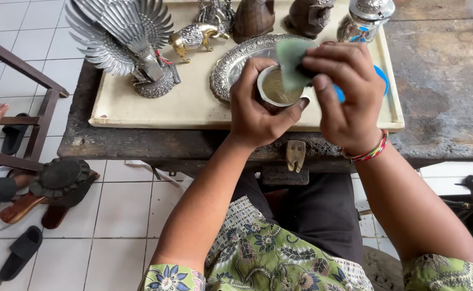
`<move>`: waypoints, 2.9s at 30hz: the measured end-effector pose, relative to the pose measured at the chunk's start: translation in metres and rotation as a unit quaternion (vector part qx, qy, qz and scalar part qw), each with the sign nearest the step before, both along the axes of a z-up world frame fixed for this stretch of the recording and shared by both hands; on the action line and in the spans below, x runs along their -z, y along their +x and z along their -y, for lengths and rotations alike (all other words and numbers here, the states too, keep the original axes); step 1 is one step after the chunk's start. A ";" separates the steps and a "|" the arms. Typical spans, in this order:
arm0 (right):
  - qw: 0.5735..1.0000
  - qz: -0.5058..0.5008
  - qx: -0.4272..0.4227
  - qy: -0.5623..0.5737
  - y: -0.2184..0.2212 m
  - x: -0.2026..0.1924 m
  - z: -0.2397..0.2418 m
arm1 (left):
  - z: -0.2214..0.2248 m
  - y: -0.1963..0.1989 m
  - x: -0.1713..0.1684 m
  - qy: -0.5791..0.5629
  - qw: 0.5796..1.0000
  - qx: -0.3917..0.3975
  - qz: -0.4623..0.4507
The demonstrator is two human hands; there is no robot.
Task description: Polishing a silver vessel with an abrasive pad at a workbench
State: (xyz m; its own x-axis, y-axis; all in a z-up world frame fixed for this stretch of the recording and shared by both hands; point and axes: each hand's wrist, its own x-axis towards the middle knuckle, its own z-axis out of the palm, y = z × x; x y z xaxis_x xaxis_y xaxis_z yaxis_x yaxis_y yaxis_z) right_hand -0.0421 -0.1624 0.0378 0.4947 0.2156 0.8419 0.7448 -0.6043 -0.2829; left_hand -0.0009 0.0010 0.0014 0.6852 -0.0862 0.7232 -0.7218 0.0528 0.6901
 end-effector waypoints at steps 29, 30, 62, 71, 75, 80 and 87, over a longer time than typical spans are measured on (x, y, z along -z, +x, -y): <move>0.969 -0.156 -0.051 0.183 0.037 0.040 0.024 | 0.000 0.006 -0.003 -0.036 0.998 0.052 -0.020; 0.947 -0.211 -0.079 0.228 0.041 0.046 0.029 | 0.000 0.007 -0.002 -0.052 0.995 0.082 -0.036; 0.845 -0.313 -0.187 0.392 0.042 0.061 0.028 | -0.003 0.027 0.007 -0.119 0.953 0.216 -0.175; 0.978 -0.056 -0.034 0.201 0.011 0.055 -0.011 | 0.000 0.022 0.004 -0.291 0.902 0.187 -0.257; 0.967 -0.068 -0.052 0.238 0.012 0.056 -0.012 | 0.006 0.033 0.017 -0.329 0.880 0.184 -0.289; 0.942 -0.111 -0.065 0.311 0.005 0.071 -0.012 | -0.004 0.044 0.026 -0.308 0.869 0.240 -0.305; 0.978 -0.038 -0.025 0.203 -0.001 0.049 -0.027 | 0.002 0.039 0.020 -0.220 0.915 0.191 -0.279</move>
State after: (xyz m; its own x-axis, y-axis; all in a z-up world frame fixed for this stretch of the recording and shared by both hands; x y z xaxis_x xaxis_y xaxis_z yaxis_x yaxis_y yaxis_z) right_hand -0.0426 -0.1353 -0.0110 0.5572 -0.1035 0.8239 0.7378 -0.3934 -0.5485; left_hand 0.0382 -0.0013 -0.0189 0.9392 -0.1803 0.2921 -0.1347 0.5890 0.7968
